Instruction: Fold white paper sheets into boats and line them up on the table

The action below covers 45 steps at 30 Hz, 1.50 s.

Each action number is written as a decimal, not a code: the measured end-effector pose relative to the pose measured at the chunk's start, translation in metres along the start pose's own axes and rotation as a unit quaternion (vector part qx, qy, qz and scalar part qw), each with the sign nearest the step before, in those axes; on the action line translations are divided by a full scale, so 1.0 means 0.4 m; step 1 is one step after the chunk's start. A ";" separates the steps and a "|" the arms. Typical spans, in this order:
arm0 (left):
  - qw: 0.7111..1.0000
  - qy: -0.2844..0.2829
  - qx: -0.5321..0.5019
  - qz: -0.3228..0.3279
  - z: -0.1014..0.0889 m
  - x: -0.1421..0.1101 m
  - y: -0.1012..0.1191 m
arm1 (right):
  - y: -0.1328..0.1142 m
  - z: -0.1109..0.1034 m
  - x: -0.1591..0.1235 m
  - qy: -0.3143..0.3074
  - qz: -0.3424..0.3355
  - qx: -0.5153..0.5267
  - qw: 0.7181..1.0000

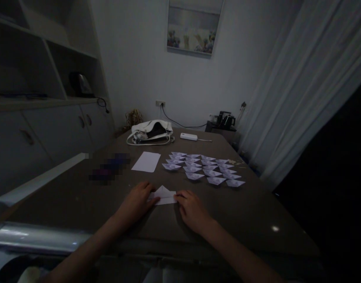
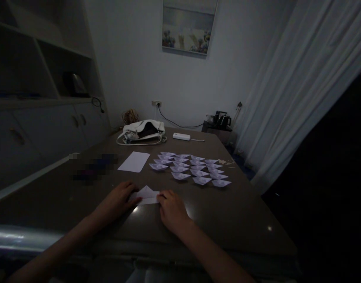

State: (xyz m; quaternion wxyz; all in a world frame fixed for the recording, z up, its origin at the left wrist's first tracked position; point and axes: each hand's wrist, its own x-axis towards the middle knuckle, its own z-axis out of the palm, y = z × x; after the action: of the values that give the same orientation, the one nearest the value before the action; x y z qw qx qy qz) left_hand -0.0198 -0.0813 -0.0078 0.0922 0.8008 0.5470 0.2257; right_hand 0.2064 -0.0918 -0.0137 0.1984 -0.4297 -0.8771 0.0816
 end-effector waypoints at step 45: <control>0.987 -0.096 -0.077 0.098 0.001 -0.051 0.044 | 0.013 -0.010 -0.004 -0.021 -0.063 0.071 0.995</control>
State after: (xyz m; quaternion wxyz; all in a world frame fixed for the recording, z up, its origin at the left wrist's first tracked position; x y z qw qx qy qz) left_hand -0.0112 -0.1067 -0.0066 0.1833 0.8592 0.4351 0.1973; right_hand 0.2126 -0.0900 -0.0121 0.2144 -0.3568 -0.8984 0.1402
